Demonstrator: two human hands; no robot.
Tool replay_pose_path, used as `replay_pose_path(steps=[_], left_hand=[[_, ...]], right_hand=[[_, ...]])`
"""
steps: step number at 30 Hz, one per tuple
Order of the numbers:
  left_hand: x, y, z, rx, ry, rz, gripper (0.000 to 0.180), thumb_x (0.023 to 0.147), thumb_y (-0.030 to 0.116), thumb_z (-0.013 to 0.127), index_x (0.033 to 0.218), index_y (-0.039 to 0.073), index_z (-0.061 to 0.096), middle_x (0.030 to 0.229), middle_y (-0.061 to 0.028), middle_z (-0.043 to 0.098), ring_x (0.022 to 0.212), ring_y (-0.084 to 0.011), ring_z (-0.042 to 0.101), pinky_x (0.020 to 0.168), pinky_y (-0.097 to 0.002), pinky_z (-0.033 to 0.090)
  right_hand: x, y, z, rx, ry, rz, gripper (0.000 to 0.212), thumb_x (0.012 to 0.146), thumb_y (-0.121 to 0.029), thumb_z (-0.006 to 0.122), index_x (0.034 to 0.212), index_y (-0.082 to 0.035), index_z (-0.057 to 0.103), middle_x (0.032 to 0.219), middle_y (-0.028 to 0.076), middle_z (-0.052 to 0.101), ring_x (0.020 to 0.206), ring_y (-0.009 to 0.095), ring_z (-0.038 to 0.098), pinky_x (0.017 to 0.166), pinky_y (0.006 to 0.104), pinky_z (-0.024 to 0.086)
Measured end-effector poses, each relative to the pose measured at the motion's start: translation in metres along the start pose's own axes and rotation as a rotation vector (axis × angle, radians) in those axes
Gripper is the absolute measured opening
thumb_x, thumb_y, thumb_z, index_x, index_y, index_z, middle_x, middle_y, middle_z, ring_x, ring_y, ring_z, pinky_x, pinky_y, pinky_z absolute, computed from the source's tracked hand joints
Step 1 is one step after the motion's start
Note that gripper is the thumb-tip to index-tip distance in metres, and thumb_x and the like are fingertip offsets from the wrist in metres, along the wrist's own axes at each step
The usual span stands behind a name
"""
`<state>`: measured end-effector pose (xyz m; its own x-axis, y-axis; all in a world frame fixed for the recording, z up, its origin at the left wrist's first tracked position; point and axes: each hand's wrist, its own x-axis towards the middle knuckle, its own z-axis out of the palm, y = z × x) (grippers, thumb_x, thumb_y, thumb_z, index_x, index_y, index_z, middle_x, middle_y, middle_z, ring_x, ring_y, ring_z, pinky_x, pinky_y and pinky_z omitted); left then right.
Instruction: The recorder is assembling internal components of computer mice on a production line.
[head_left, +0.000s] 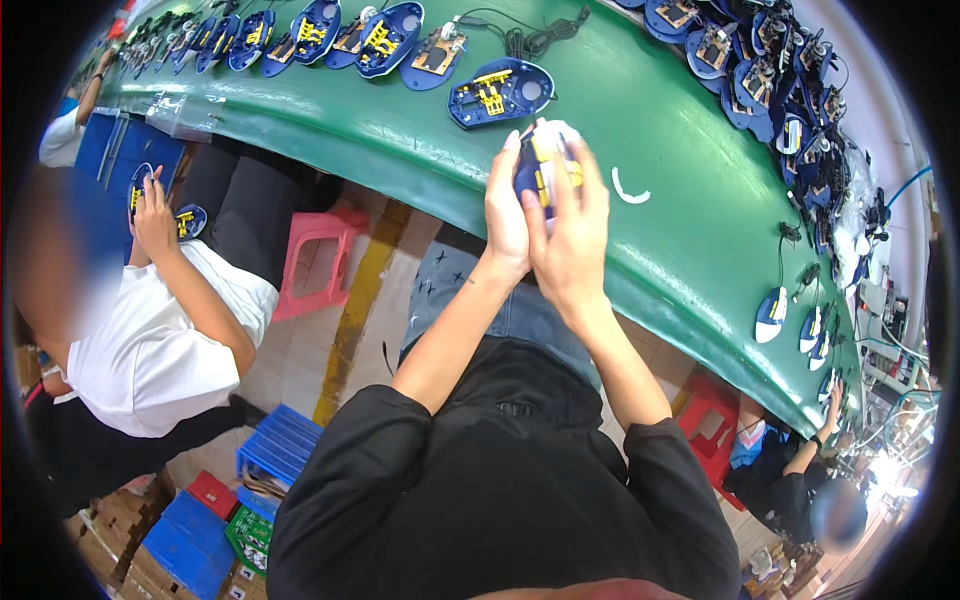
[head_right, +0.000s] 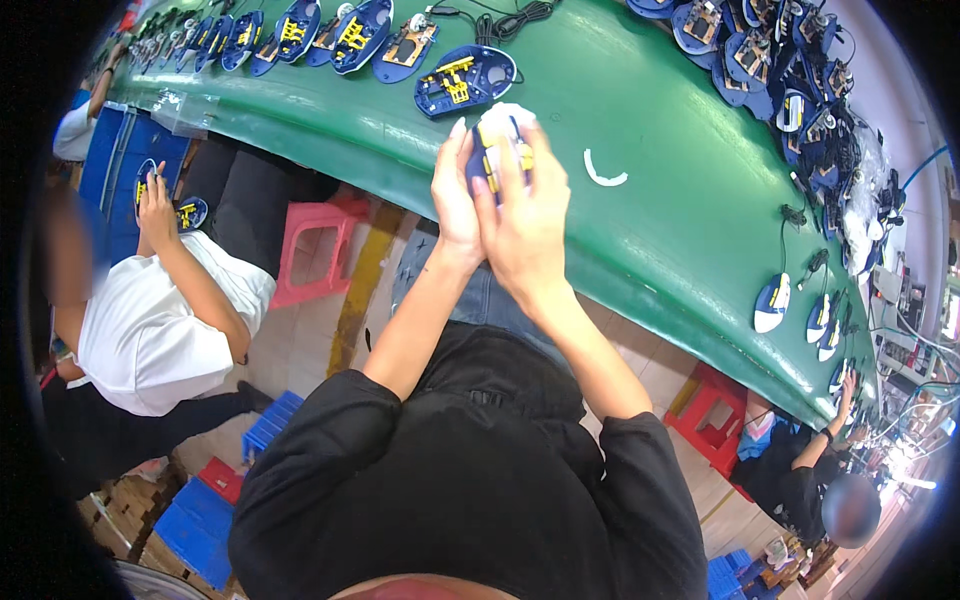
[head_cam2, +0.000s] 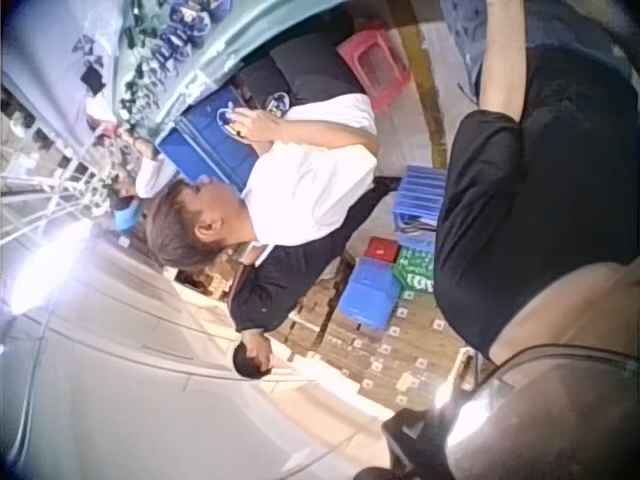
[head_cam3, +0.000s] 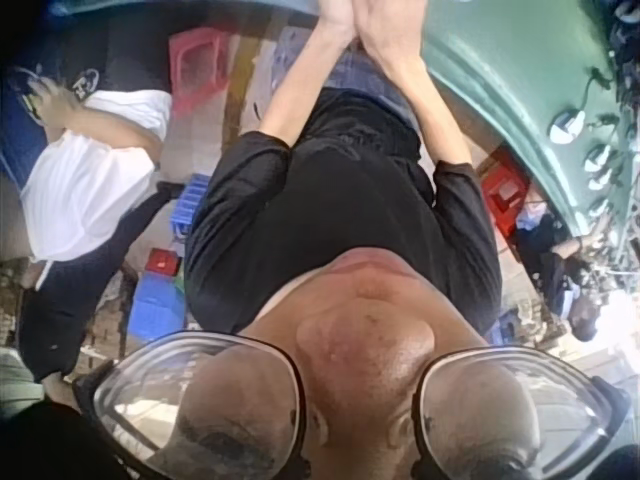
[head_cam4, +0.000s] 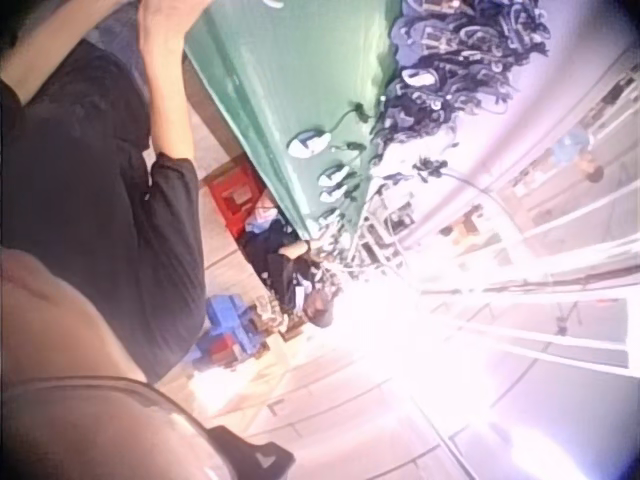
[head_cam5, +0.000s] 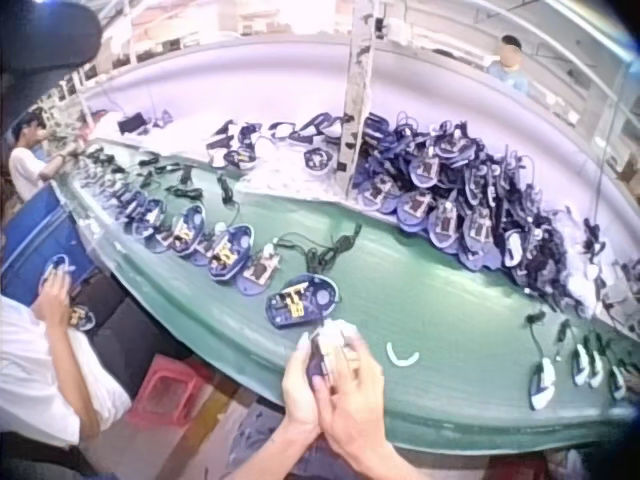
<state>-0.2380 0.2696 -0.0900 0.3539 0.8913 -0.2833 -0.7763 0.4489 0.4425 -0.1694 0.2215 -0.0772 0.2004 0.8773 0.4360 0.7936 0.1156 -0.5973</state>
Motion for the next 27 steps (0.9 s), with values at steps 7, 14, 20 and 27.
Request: replay_pose_path(steps=[7,14,20,27], left_hand=[[-0.002,0.002,-0.006,-0.046,-0.102,-0.050,0.047,0.101,0.044,0.048,0.128,0.005,0.054,0.115,-0.0083,0.063,0.103,-0.0170,0.063,0.089,-0.0324,0.052],[0.005,0.006,-0.019,0.029,-0.154,0.098,0.059,0.092,0.027,0.059,0.137,-0.008,0.043,0.134,-0.0232,0.054,0.120,-0.0306,0.058,0.104,-0.0418,0.046],[0.014,0.016,-0.035,0.027,-0.314,-0.097,0.050,0.084,0.021,0.072,0.124,-0.003,0.053,0.118,-0.0205,0.062,0.107,-0.0282,0.064,0.095,-0.0422,0.053],[0.015,0.001,-0.033,-0.173,-0.333,-0.114,0.044,0.077,0.017,0.079,0.112,0.000,0.059,0.105,-0.0175,0.067,0.100,-0.0269,0.067,0.094,-0.0418,0.054]], right_hand=[[0.005,0.003,-0.009,0.209,-0.218,0.029,0.066,0.086,-0.012,0.064,0.147,-0.008,0.039,0.151,0.025,0.032,0.138,0.044,0.035,0.115,0.0459,0.029],[-0.006,-0.002,-0.024,0.742,-0.119,0.507,0.072,0.085,-0.003,0.066,0.147,0.002,0.031,0.138,0.023,0.050,0.126,0.028,0.052,0.102,0.0389,0.044],[0.001,-0.006,-0.062,0.524,-0.090,0.364,0.073,0.071,-0.006,0.086,0.132,0.000,0.047,0.106,0.017,0.069,0.098,0.020,0.068,0.087,0.0325,0.055],[-0.003,0.002,-0.063,0.476,-0.087,0.302,0.041,0.079,-0.011,0.081,0.115,0.004,0.066,0.103,0.012,0.072,0.095,0.018,0.069,0.086,0.0309,0.054]])
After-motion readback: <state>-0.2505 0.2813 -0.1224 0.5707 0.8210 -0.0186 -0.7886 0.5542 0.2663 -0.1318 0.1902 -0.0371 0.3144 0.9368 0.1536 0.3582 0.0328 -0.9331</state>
